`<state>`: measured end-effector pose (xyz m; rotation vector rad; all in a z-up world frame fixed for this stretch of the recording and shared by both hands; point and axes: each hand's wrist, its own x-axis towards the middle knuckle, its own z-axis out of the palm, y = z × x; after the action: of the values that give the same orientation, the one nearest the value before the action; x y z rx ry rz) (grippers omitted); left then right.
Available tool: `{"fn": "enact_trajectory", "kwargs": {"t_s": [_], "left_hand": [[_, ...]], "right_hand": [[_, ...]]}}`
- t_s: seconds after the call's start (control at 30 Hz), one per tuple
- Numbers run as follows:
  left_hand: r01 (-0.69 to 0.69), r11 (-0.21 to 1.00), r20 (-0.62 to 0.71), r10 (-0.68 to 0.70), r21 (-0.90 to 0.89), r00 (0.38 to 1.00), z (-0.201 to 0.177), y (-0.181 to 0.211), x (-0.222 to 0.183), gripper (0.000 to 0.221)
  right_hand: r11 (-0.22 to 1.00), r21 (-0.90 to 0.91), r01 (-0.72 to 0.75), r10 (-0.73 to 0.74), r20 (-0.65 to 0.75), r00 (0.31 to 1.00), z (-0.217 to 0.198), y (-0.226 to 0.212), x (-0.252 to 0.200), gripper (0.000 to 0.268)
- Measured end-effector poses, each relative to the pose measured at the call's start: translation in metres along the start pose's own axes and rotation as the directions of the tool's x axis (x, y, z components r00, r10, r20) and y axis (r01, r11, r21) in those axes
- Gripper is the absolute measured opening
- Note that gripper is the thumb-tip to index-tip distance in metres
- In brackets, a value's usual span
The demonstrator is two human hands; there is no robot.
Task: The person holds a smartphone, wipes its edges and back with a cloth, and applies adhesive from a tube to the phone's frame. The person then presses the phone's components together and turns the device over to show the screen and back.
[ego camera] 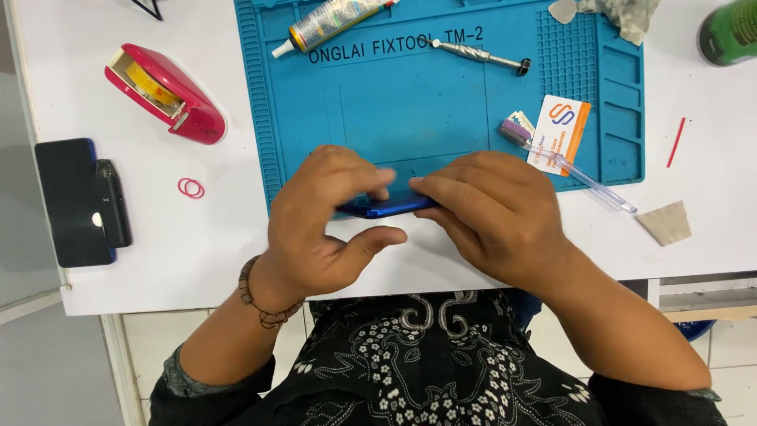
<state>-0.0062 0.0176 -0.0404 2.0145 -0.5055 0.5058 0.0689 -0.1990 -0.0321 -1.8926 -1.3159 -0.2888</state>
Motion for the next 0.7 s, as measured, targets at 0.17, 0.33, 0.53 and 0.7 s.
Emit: {"fn": "enact_trajectory", "kwargs": {"t_s": [0.17,0.33,0.53,0.7], "left_hand": [[-0.053,0.997,-0.004,0.053,0.061,0.999,0.002,-0.007,-0.001,0.013],[0.019,1.0,-0.069,-0.017,0.02,0.997,0.01,-0.014,-0.015,0.008],[-0.003,1.0,-0.141,0.003,-0.002,0.99,0.012,-0.019,-0.023,0.005],[-0.008,1.0,-0.076,0.009,0.012,0.997,0.003,-0.02,-0.022,0.008]], "right_hand": [[0.996,-0.075,0.04,-0.036,0.053,0.998,0.007,0.008,-0.001,0.02],[0.998,-0.048,0.041,-0.037,0.081,0.996,0.019,0.01,-0.002,0.022],[0.983,-0.138,0.123,-0.12,0.031,0.992,0.025,0.009,0.001,0.016],[0.989,-0.113,0.094,-0.083,0.102,0.991,0.021,0.006,0.006,0.022]]}}
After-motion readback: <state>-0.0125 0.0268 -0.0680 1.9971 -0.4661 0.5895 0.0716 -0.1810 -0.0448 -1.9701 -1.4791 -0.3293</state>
